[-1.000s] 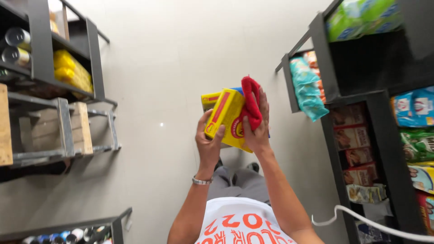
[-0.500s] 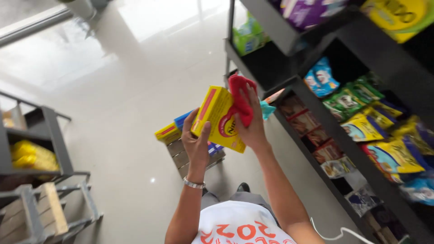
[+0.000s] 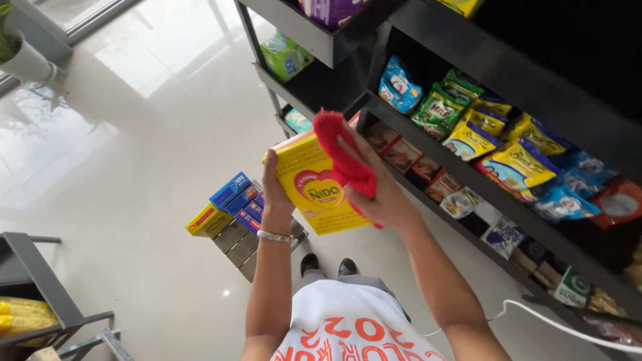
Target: Wiping down individual milk powder boxes with a cloth and organizing them on the grocery store shelves.
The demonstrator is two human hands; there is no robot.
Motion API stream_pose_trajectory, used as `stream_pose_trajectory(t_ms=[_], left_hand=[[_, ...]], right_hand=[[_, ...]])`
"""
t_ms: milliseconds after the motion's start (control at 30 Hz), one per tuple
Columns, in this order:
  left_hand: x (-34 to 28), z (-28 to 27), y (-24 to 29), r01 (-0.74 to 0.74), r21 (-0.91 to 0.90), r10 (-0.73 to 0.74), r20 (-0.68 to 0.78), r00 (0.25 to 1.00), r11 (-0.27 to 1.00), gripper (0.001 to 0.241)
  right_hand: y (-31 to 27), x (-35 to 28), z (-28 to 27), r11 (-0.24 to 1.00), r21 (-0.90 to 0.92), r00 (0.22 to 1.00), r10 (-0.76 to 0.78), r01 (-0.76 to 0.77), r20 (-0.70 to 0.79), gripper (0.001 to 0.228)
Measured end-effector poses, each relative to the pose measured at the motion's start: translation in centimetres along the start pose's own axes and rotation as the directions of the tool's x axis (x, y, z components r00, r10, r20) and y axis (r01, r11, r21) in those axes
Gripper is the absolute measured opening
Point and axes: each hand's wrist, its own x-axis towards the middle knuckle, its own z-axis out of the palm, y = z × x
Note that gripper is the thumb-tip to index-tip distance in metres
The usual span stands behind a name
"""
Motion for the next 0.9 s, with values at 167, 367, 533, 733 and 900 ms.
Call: stream_pose_trajectory(t_ms=[167,367,533,733,900], left_hand=[[0.5,2.4,-3.3,0.104,0.065,-0.11,0.094,0.99,0.992,0.053],[2.1,4.4,-1.8,0.093,0.126,-0.114,0.176,0.978,0.988,0.053],[3.3,6.8,-1.9,0.137,0.216,-0.187,0.231,0.955,0.967,0.046],[0.0,14.7,-0.9,-0.491,0.579,0.351,0.344,0.871,0.651,0.049],[-0.8,10.5,-2.1,0.387,-0.134,-0.346,0.253,0.903,0.912,0.068]], right_hand=[[1.2,-2.7,-0.9,0.993,0.119,0.985,0.019,0.002,-0.172,0.078],[7.4,-10.9,2.0,0.923,0.362,0.926,0.244,-0.131,-0.289,0.08],[6.3,-9.2,2.7,0.882,0.429,0.848,0.371,-0.194,-0.379,0.093],[3.9,-5.5,5.0,0.98,-0.082,0.781,0.092,-0.18,-0.618,0.09],[8.4,-8.0,7.9,0.791,-0.601,0.852,-0.233,-0.115,-0.469,0.089]])
